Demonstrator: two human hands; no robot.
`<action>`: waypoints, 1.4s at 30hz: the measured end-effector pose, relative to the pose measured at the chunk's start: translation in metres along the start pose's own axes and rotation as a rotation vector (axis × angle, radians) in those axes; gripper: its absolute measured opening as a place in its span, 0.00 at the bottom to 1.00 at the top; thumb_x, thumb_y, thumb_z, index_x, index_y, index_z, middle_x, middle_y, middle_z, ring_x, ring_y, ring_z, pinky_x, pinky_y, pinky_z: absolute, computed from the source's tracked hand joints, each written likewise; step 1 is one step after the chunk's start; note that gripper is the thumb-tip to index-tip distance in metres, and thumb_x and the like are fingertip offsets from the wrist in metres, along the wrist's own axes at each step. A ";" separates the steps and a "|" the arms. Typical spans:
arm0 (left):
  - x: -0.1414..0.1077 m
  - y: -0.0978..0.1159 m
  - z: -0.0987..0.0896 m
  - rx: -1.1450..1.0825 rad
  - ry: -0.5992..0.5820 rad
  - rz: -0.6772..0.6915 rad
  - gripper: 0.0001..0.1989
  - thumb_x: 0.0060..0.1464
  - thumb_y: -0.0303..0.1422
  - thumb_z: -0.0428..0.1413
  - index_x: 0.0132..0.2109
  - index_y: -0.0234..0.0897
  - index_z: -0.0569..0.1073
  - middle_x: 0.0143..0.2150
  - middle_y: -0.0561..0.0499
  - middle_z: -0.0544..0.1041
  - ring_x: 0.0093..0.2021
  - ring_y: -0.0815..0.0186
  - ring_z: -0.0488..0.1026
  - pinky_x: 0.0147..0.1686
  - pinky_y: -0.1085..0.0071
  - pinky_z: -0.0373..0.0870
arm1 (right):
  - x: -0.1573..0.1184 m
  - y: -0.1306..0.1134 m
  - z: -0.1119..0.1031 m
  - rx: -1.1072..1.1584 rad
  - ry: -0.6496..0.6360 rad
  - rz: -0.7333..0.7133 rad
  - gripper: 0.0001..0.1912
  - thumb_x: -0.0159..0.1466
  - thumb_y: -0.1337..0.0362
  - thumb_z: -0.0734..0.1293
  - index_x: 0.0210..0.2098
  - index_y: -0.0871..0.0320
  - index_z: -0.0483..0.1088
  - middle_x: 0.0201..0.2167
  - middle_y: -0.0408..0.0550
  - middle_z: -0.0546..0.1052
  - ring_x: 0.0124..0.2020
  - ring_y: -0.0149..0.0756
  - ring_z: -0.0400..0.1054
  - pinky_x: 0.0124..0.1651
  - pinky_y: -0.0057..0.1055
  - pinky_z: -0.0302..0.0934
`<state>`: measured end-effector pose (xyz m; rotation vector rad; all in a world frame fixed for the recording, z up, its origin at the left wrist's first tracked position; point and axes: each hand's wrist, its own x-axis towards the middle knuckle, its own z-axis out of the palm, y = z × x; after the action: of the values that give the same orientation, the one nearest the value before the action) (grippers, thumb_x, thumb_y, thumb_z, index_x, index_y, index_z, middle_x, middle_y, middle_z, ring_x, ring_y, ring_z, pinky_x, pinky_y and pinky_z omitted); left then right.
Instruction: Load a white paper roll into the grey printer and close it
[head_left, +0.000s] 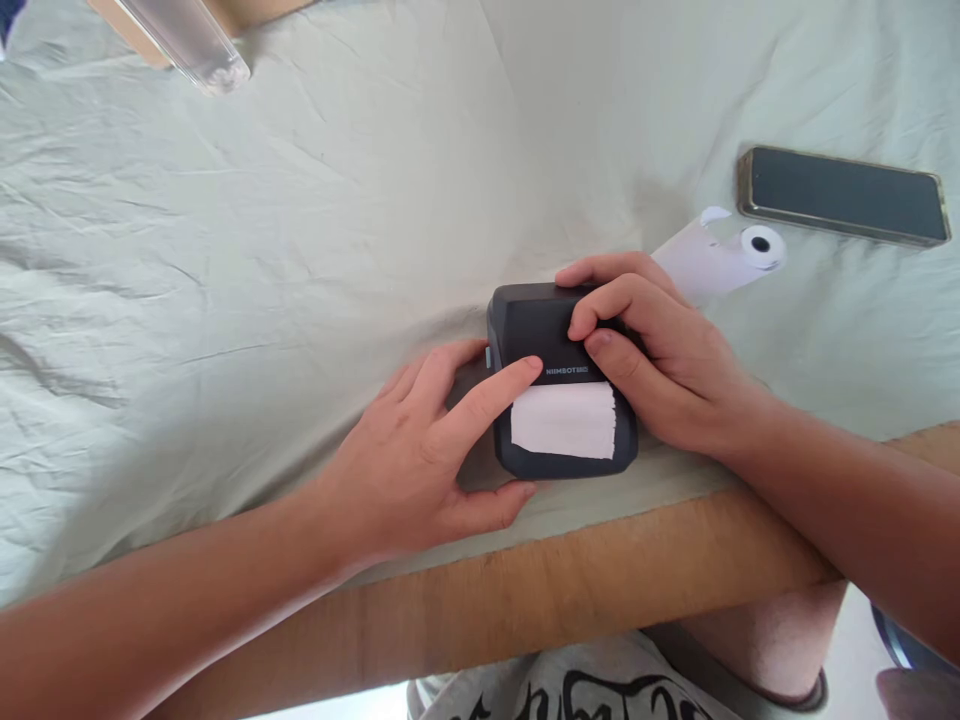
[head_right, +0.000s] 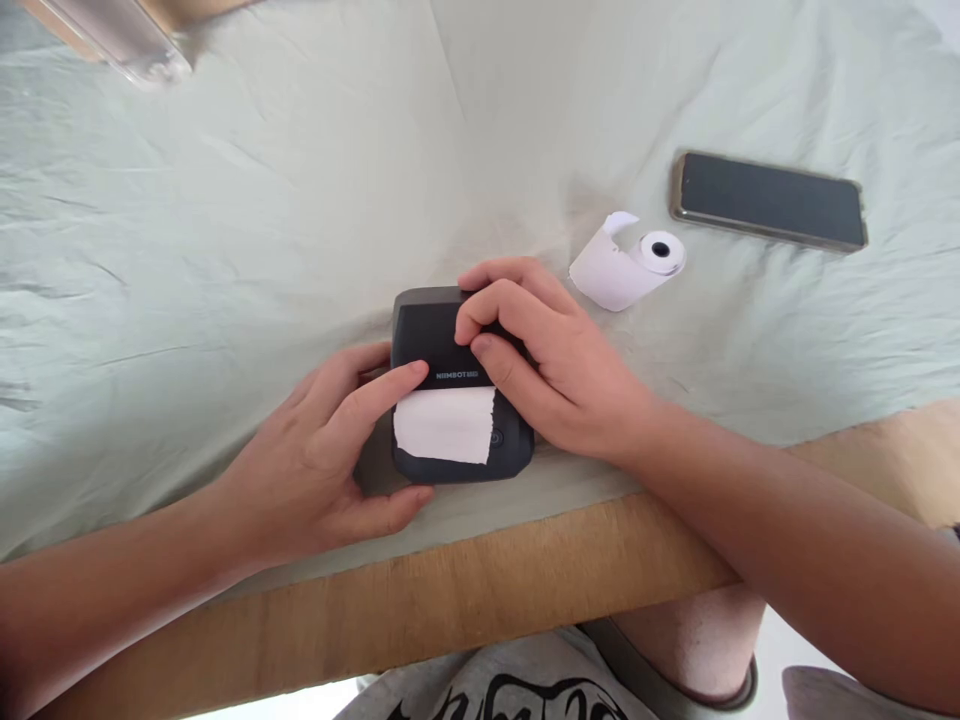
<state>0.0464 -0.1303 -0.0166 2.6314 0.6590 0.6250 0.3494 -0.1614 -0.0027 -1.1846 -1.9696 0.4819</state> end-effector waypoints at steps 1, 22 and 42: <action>0.000 0.000 -0.001 0.005 -0.007 -0.004 0.38 0.76 0.44 0.64 0.85 0.45 0.63 0.77 0.29 0.76 0.71 0.35 0.84 0.63 0.36 0.89 | 0.000 -0.001 0.000 -0.022 0.016 -0.002 0.07 0.85 0.62 0.66 0.53 0.48 0.78 0.63 0.49 0.85 0.68 0.46 0.81 0.64 0.45 0.80; 0.001 -0.001 -0.001 0.026 -0.037 -0.034 0.51 0.82 0.55 0.57 0.93 0.37 0.42 0.78 0.29 0.79 0.73 0.39 0.84 0.69 0.43 0.88 | 0.002 0.000 -0.001 0.062 0.089 0.260 0.02 0.79 0.61 0.68 0.49 0.48 0.69 0.29 0.37 0.64 0.27 0.33 0.58 0.34 0.37 0.64; 0.001 -0.005 -0.005 0.054 -0.083 -0.005 0.60 0.78 0.55 0.63 0.95 0.39 0.36 0.77 0.30 0.79 0.71 0.37 0.84 0.68 0.44 0.88 | 0.008 -0.003 -0.001 0.156 0.048 0.343 0.15 0.82 0.48 0.69 0.45 0.48 0.64 0.29 0.37 0.58 0.28 0.34 0.54 0.34 0.39 0.60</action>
<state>0.0425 -0.1246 -0.0145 2.6879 0.6668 0.4997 0.3459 -0.1563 0.0034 -1.4239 -1.6597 0.7607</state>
